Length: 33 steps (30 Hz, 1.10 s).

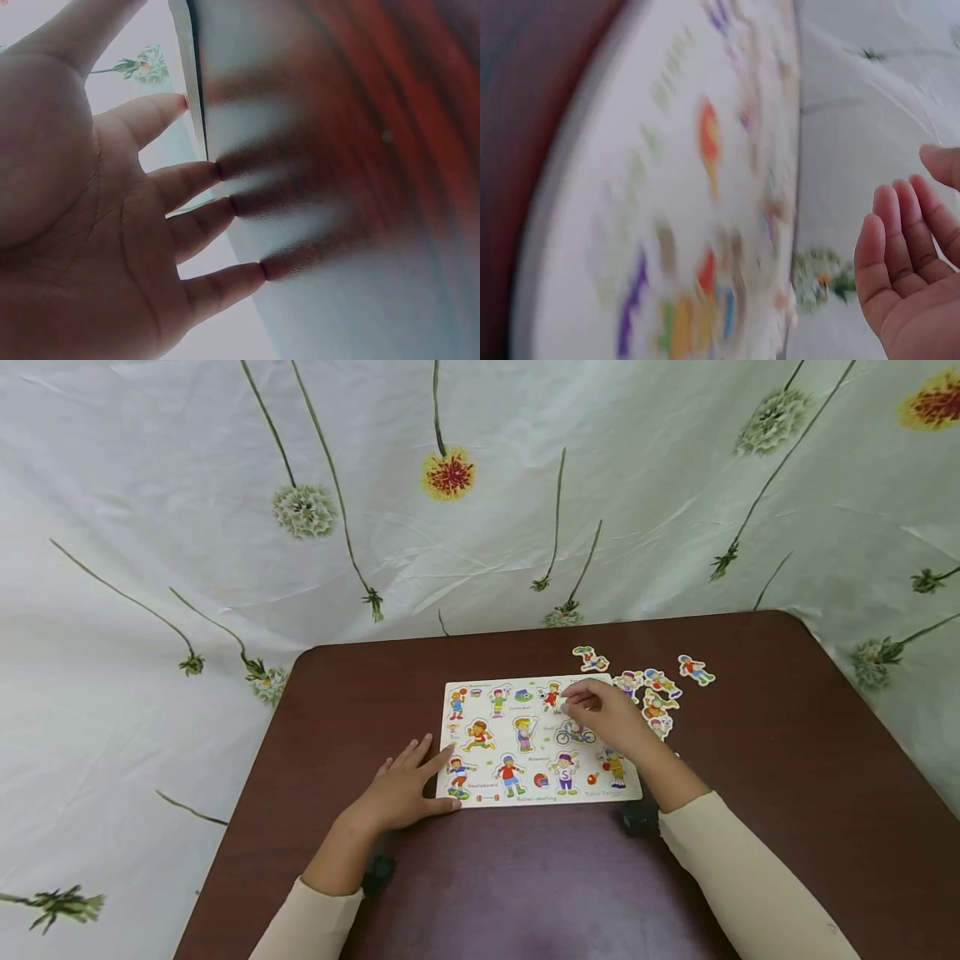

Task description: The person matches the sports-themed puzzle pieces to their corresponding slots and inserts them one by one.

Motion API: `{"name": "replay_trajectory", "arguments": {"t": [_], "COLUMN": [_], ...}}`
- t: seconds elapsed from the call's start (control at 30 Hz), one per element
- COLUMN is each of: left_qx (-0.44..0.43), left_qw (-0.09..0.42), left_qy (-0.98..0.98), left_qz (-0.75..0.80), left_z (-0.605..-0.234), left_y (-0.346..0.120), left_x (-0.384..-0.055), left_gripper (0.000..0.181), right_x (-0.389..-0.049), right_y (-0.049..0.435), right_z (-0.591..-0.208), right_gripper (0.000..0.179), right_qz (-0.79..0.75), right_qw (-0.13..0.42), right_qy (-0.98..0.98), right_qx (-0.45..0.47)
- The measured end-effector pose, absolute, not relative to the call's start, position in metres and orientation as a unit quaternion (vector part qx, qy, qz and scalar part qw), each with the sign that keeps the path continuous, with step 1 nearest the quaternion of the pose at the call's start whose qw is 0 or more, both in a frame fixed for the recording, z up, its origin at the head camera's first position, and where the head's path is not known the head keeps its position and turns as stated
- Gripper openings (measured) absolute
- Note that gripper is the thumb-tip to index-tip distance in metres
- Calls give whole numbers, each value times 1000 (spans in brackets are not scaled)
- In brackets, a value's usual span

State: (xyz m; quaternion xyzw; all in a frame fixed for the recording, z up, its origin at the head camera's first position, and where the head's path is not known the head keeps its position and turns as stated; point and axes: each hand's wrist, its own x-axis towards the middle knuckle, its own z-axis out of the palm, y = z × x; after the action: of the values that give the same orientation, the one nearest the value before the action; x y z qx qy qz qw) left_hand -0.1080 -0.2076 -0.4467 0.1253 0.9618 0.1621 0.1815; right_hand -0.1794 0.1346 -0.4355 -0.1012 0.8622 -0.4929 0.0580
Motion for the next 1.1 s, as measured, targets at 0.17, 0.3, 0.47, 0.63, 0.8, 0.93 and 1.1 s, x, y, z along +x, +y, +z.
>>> {"name": "replay_trajectory", "arguments": {"t": [0.17, 0.3, 0.47, 0.63, 0.8, 0.93, 1.1], "left_qx": [124, 128, 127, 128, 131, 132, 132], "left_qw": [183, 182, 182, 179, 178, 180, 180], "left_qy": [961, 961, 960, 961, 961, 960, 960], "left_qz": [165, 165, 170, 169, 167, 170, 170], "left_z": [-447, -447, -448, -450, -450, -449, -448], "left_y": [-208, -209, -210, -212, -212, -212, -211], "left_x": [-109, -110, -110, -110, -110, -109, -109], "left_gripper": [89, 89, 89, 89, 89, 89, 89], "right_x": [-177, -171, -162, -157, -151, -146, -142], "right_y": [164, 188, 213, 229, 240, 245, 247], "right_z": [-428, -422, -421, -426, -432, -440, -448], "right_gripper": [31, 32, 32, 29, 21, 14, 11], "right_qz": [-517, -519, -522, -498, -398, -343, -293], "right_qw": [40, 22, 13, 19, 23, 28, 39], "right_qy": [852, 852, 851, 865, 912, 926, 932], "right_qx": [-79, -64, -49, -62, -98, -151, -211]}}
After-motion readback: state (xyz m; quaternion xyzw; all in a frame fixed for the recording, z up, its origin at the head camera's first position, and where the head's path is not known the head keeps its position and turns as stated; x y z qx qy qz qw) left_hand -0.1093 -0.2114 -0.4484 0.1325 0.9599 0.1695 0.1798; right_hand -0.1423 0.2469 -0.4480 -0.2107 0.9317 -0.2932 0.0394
